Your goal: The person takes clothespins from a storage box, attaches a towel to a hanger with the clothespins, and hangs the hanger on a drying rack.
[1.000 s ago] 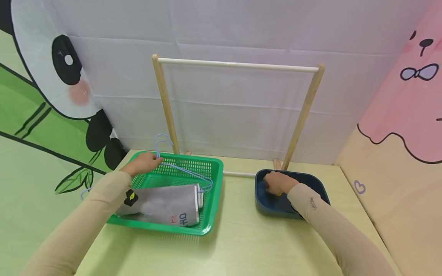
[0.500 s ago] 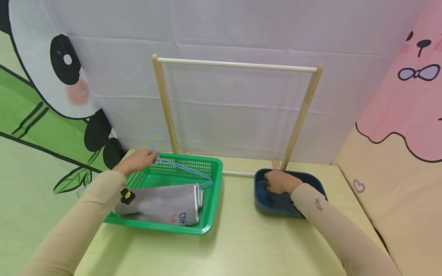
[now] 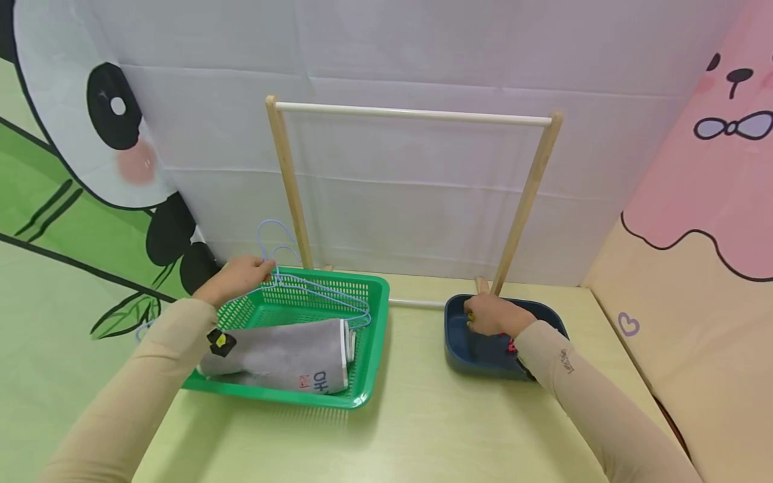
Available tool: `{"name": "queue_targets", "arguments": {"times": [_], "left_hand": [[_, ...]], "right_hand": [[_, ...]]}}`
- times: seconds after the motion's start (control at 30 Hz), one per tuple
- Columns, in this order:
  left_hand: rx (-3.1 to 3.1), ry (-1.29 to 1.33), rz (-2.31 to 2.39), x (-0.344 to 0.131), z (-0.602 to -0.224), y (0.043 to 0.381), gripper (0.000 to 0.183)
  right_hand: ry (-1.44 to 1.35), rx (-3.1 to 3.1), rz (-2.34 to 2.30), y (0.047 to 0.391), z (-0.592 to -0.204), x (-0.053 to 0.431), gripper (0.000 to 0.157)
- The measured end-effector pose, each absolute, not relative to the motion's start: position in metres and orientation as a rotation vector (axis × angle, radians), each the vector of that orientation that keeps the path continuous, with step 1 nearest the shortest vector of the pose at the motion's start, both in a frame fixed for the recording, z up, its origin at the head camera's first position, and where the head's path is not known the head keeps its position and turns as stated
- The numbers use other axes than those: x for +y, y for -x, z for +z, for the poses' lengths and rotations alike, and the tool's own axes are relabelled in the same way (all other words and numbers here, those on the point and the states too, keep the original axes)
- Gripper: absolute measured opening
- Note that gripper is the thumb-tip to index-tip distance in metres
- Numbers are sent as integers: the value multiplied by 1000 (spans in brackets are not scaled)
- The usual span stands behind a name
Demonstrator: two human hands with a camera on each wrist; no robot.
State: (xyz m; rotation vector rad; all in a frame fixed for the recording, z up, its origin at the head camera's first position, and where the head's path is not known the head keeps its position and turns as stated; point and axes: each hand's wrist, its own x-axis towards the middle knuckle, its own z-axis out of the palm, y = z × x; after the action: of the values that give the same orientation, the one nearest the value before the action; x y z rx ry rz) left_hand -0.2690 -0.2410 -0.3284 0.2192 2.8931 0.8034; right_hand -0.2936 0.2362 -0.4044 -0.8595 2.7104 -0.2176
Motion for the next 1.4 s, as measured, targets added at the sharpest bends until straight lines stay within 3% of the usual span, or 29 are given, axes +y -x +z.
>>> {"name": "queue_targets", "arguments": {"times": [0.4,0.9,1.4], "left_hand": [[2943,-225,843,-240,-317,264,48],[3005,-200,799,-245,-304,252,50],[3110,-185,737,-232,-285,240,51]], "right_hand": [[880,2749,-334,287,-400,244,22],[773,2721,-517,259,-392,241,30],[788,2740,-559,253,-389,240,31]]}}
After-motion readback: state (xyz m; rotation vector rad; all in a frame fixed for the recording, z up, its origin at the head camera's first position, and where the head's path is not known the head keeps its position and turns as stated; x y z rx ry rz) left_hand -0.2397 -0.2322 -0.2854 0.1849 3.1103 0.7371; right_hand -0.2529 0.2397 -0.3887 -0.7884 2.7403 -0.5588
